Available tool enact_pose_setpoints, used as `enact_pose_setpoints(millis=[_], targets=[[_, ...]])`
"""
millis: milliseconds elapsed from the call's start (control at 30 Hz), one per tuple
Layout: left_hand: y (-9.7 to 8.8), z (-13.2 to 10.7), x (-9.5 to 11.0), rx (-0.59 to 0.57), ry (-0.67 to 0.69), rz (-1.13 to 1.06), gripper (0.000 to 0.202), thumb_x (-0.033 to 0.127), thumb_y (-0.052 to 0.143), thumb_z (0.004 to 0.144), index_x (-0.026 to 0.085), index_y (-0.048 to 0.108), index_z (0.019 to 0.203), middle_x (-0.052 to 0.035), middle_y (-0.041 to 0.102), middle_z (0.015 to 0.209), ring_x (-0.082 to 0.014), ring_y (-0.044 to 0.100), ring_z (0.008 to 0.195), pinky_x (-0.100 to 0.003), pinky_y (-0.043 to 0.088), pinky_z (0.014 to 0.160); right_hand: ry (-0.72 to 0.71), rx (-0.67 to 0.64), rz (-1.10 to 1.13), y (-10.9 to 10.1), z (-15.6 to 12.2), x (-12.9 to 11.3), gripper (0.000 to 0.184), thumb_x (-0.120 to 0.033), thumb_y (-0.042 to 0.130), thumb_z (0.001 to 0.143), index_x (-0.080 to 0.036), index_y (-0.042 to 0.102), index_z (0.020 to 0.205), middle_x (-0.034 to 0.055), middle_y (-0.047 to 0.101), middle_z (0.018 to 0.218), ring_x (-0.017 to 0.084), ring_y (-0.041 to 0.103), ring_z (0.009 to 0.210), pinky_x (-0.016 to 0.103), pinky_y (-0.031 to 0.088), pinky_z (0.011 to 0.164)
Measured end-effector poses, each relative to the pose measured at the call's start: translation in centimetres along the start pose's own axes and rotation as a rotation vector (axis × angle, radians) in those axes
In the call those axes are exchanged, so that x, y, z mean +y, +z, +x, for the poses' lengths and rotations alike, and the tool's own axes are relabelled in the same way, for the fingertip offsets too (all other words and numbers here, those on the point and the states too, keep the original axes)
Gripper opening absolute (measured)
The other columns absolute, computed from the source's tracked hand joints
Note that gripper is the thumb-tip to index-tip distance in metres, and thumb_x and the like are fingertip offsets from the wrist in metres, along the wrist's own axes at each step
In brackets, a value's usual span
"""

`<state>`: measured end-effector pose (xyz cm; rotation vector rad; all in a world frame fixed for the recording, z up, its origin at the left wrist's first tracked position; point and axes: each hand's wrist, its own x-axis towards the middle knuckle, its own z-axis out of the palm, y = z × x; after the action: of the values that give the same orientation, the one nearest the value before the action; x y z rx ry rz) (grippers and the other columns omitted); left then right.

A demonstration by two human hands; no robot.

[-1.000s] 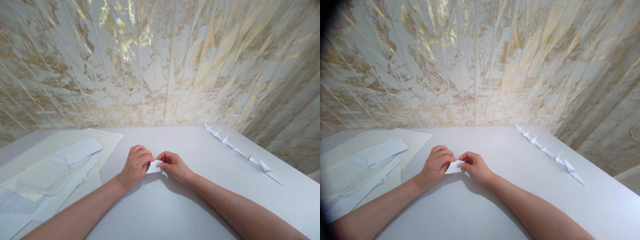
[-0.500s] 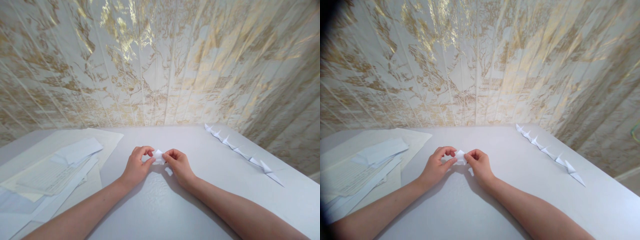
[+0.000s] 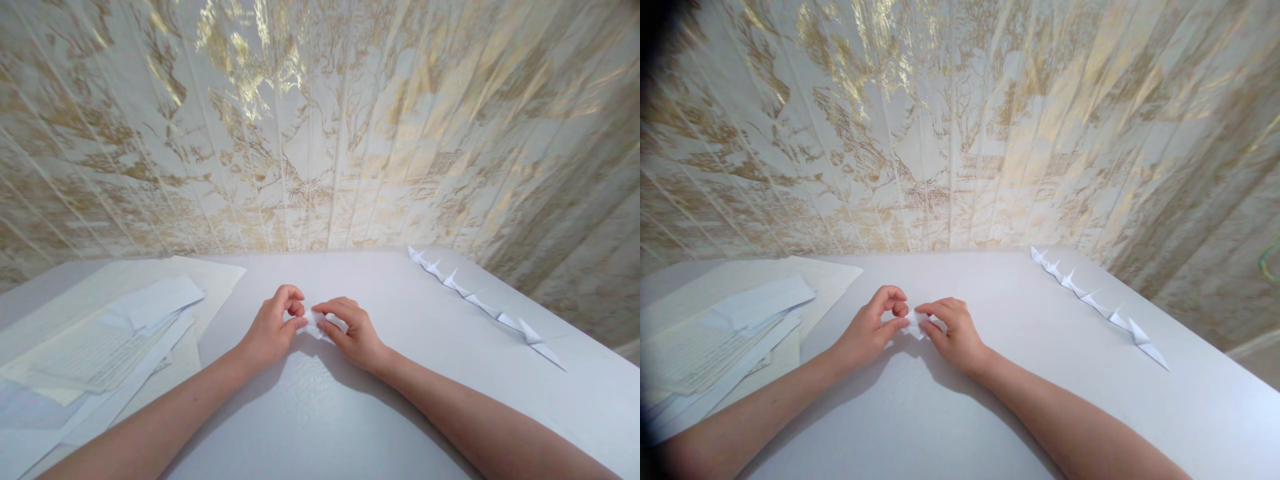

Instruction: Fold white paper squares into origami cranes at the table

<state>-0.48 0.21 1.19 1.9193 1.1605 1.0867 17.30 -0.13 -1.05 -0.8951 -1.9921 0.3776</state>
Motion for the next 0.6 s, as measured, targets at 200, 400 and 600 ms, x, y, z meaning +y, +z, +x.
enact_pose_setpoints(millis=[200,400,600], targets=[[-0.05,-0.07,-0.01,0.012,0.065,0.031,0.015,0.018,0.049,0.072,0.021,0.040,0.083,0.0047,0.051,0.069,-0.0129,0.050,0.067,-0.027,0.039,0.068,0.077,-0.016,0.053,0.14,0.10,-0.32,0.016,-0.020,0.061,0.077,-0.020,0.064,0.092,0.0029,0.067,0.078,0.017,0.060,0.076,0.034,0.040,0.076],[0.10,-0.28,0.23,0.045,0.123,0.194,0.004,0.021,0.048,0.077,0.021,0.052,0.079,0.0023,0.057,0.072,-0.0147,0.052,0.071,-0.029,0.038,0.072,0.224,0.108,0.118,0.34,0.07,-0.42,0.013,-0.018,0.058,0.075,-0.019,0.064,0.087,0.0011,0.066,0.073,0.016,0.060,0.072,0.031,0.042,0.073],[0.69,-0.72,0.33,0.113,0.203,0.403,0.008,0.020,0.059,0.074,0.024,0.062,0.081,0.0029,0.063,0.069,-0.0174,0.055,0.075,-0.034,0.033,0.077,0.274,0.237,0.128,0.31,0.01,-0.44,0.011,-0.025,0.059,0.073,-0.018,0.062,0.081,0.0028,0.063,0.073,0.018,0.057,0.074,0.033,0.042,0.075]])
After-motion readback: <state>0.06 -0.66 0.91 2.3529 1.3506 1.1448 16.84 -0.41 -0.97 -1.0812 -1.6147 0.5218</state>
